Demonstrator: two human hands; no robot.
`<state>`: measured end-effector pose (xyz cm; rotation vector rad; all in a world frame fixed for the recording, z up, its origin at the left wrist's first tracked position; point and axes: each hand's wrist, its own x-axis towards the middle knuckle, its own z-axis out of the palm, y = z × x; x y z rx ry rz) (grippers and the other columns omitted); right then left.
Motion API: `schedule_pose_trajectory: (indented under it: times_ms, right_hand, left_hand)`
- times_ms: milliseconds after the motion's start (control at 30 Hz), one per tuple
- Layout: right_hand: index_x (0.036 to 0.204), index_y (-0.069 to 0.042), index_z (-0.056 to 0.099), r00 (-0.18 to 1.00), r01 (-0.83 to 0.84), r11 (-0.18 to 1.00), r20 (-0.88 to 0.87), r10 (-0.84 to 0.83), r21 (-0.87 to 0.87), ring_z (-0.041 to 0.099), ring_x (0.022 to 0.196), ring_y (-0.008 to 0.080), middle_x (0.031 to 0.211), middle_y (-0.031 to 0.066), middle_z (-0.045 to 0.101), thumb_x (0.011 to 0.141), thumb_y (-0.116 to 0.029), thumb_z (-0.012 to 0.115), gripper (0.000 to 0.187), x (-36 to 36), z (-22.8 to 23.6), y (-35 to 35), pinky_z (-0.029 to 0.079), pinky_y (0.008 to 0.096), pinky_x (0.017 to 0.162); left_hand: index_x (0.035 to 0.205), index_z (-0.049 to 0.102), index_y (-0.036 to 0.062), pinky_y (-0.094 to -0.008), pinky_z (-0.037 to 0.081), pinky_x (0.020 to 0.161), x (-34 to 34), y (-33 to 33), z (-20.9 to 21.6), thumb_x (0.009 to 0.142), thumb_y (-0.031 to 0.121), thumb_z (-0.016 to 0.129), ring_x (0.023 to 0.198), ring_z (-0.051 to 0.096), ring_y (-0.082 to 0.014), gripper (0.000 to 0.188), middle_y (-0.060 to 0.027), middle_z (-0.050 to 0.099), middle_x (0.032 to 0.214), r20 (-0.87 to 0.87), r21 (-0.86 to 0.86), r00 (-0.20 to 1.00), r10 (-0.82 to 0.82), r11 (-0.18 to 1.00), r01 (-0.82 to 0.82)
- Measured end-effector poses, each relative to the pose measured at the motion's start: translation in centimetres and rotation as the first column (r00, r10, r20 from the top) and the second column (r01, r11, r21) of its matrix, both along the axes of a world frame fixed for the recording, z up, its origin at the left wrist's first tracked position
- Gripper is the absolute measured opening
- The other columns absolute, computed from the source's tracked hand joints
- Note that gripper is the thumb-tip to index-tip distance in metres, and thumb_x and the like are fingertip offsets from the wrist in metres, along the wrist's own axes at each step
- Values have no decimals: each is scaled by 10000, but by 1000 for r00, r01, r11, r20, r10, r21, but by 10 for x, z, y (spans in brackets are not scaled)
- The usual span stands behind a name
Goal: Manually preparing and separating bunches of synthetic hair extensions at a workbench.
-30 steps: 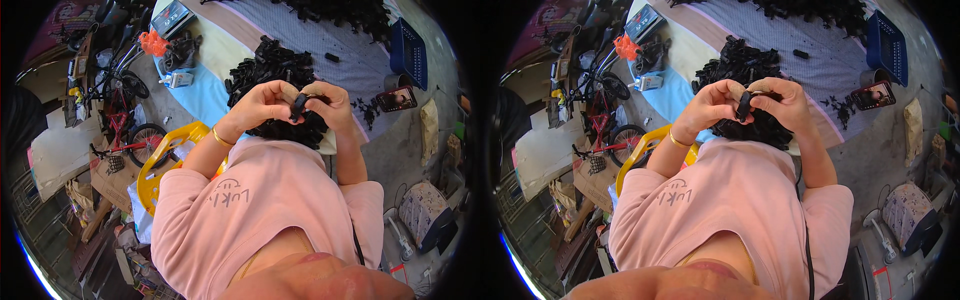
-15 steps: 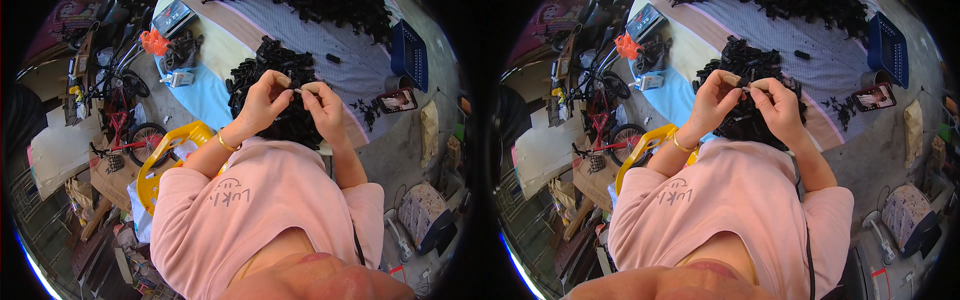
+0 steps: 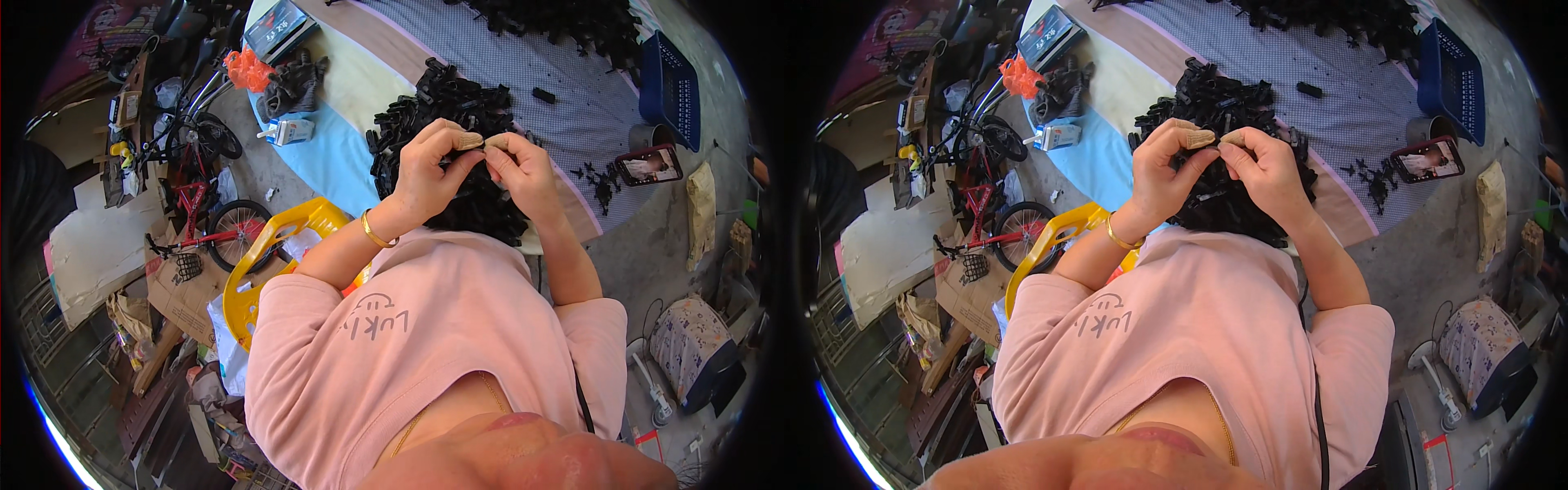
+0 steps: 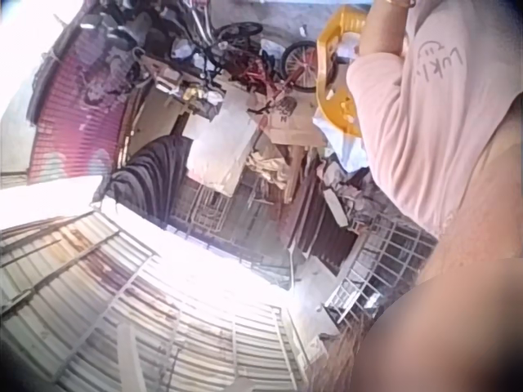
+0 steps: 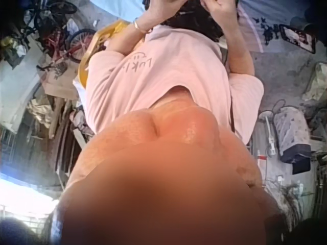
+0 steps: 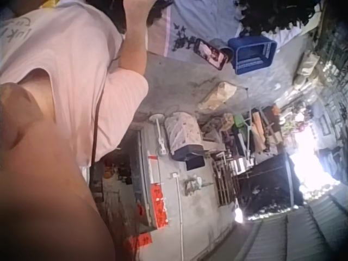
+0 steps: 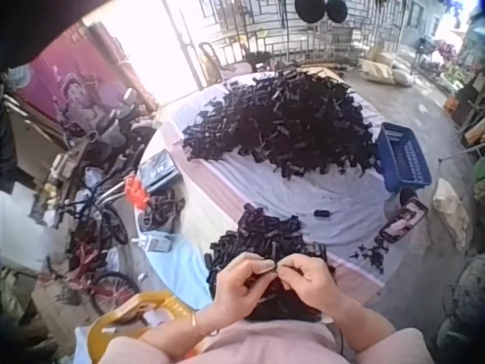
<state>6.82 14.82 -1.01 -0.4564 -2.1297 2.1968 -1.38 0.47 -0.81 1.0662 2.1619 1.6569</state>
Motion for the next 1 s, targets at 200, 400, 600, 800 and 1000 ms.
schedule_pose_trajectory:
  times_ms: [200,400,600,800,1000]
  right_hand:
    - [900,-38,616,924,-260,942,228,307,-213,416,527,19,619,-41,502,841,-182,577,160,-24,-20,38,305,170,451]
    - [1094,-58,590,970,112,674,67,-235,730,611,870,253,989,136,630,758,-256,625,391,-93,-103,166,477,336,765]
    - [1167,-120,546,773,21,294,171,-611,956,566,987,356,1059,171,601,743,-249,585,445,-131,-144,249,458,438,835]
    - [921,-59,642,725,-249,317,393,-566,915,599,916,348,960,179,631,723,-233,611,265,-134,-140,254,486,423,781]
    - [808,-11,667,979,60,849,134,-152,526,591,665,131,753,66,646,695,-245,694,261,-99,-70,137,460,254,616]
  left_hand:
    - [876,603,21,-270,468,564,-11,10,-10,686,-8,675,655,572,-214,205,-99,580,785,-148,-76,989,-15,997,4]
    - [913,607,49,-301,470,695,-17,0,-11,666,5,671,802,555,-247,258,-73,607,902,45,-174,998,-43,983,50]
    - [940,594,61,-384,397,924,-16,-7,-7,682,91,699,1044,486,-303,279,-86,598,986,-81,-215,927,-367,914,343]
    - [964,583,41,-378,412,907,-23,-6,-12,690,76,694,1024,509,-294,298,-95,589,1016,-25,-182,952,-304,938,295]
    - [1213,437,-5,-337,426,898,-39,13,-24,652,52,722,1064,517,-283,633,-153,515,1177,110,-140,992,-64,987,80]
